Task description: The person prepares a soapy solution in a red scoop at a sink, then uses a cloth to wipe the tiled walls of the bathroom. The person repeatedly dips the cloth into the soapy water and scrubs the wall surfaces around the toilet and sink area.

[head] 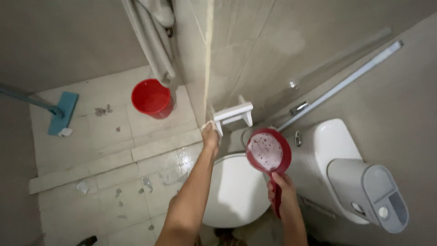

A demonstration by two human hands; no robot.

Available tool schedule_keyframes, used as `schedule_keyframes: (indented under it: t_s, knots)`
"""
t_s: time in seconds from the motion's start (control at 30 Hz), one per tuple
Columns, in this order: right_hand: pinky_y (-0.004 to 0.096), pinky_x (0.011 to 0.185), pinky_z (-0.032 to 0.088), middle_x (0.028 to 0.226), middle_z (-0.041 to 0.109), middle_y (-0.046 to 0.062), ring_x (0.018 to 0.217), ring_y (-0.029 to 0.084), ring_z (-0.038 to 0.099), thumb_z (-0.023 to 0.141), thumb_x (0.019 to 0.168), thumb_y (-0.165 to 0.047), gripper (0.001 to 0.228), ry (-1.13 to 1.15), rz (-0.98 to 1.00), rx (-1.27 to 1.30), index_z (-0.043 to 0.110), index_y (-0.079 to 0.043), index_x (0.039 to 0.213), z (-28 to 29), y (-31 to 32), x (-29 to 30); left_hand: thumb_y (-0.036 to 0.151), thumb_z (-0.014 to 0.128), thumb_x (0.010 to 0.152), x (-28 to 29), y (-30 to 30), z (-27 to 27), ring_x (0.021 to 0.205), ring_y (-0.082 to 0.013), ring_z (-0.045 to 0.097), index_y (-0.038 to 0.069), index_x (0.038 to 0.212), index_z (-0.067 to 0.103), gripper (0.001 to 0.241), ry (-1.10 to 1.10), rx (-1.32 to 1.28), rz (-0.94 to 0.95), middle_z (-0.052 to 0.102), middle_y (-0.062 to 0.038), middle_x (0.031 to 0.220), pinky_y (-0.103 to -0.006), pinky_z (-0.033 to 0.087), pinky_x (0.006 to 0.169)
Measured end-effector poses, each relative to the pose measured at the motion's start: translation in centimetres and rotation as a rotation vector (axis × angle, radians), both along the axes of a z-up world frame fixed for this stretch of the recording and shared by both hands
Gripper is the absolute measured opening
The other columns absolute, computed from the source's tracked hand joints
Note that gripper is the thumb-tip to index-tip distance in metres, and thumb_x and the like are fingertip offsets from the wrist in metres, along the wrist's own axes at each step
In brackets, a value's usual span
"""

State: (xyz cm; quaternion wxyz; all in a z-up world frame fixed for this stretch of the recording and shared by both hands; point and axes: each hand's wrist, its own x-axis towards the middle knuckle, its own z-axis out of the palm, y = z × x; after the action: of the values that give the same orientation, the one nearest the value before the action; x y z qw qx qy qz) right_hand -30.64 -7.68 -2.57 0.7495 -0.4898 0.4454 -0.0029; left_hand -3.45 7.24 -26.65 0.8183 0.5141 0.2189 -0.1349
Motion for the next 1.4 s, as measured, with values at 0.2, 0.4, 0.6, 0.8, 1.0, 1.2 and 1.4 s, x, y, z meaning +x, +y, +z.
schedule_keyframes:
  t_s: [0.2,0.4,0.6,0.8,1.0,1.2,1.4]
  knots:
    - [0.028,0.036,0.034,0.061,0.054,0.003,0.040,0.012,0.044,0.066,0.092,-0.029,0.023,-0.122,0.058,0.027,0.052,-0.011,0.098,1.8,-0.2,0.1,-0.009,0.046,0.095,-2.9,1.4,9.6,0.129,-0.0198,0.058,-0.002,0.147,0.047,0.052,-0.257,-0.001,-0.048,0.058,-0.008,0.143,-0.0283,0.044,0.108]
    - [0.026,0.037,0.033,0.061,0.055,0.002,0.042,0.010,0.045,0.066,0.093,-0.027,0.020,-0.114,0.127,-0.058,0.054,-0.010,0.096,7.1,0.9,-0.6,-0.011,0.044,0.091,-9.1,3.6,21.3,0.117,-0.0260,0.065,0.005,0.141,0.060,0.055,-0.223,-0.025,-0.031,0.067,-0.012,0.132,-0.0368,0.053,0.096]
    - [0.025,0.039,0.034,0.063,0.054,-0.001,0.045,0.008,0.045,0.066,0.095,-0.023,0.020,-0.169,0.317,-0.173,0.057,-0.008,0.105,8.6,0.8,-1.6,-0.013,0.039,0.091,-16.6,4.4,29.5,0.124,-0.0247,0.064,0.001,0.137,0.063,0.054,-0.636,0.176,-0.239,0.068,-0.014,0.133,-0.0327,0.048,0.107]
    - [0.024,0.041,0.036,0.065,0.055,-0.001,0.048,0.007,0.046,0.067,0.093,-0.024,0.026,-0.135,0.383,-0.191,0.055,-0.009,0.111,12.1,2.5,-2.7,-0.011,0.047,0.078,-20.4,4.4,37.3,0.130,-0.0374,0.060,0.001,0.134,0.064,0.060,-1.125,0.751,-0.454,0.066,-0.022,0.135,-0.0418,0.044,0.113]
    - [0.024,0.039,0.032,0.065,0.053,-0.002,0.046,0.007,0.042,0.068,0.095,-0.024,0.025,-0.207,0.410,-0.199,0.051,-0.009,0.105,12.4,4.5,-3.1,0.000,0.057,0.080,-20.4,5.4,36.8,0.126,-0.0330,0.064,0.005,0.113,0.075,0.038,-1.124,0.915,-0.796,0.071,-0.016,0.127,-0.0426,0.046,0.110]
    - [0.026,0.035,0.031,0.061,0.051,0.000,0.041,0.008,0.041,0.067,0.096,-0.022,0.022,-0.241,0.290,-0.175,0.050,-0.010,0.101,11.4,7.7,-3.1,-0.005,0.056,0.077,-19.7,10.1,36.9,0.129,-0.0376,0.061,0.004,0.108,0.076,0.039,-1.226,0.617,-0.625,0.073,-0.018,0.125,-0.0448,0.045,0.113]
    - [0.027,0.035,0.030,0.060,0.051,0.001,0.040,0.009,0.040,0.064,0.099,-0.022,0.021,-0.186,0.047,-0.163,0.049,-0.007,0.100,12.1,11.1,-4.4,0.011,0.073,0.085,-16.2,12.2,38.1,0.126,-0.0404,0.055,0.006,0.115,0.074,0.031,-1.111,0.824,-0.485,0.061,-0.020,0.139,-0.0475,0.043,0.109]
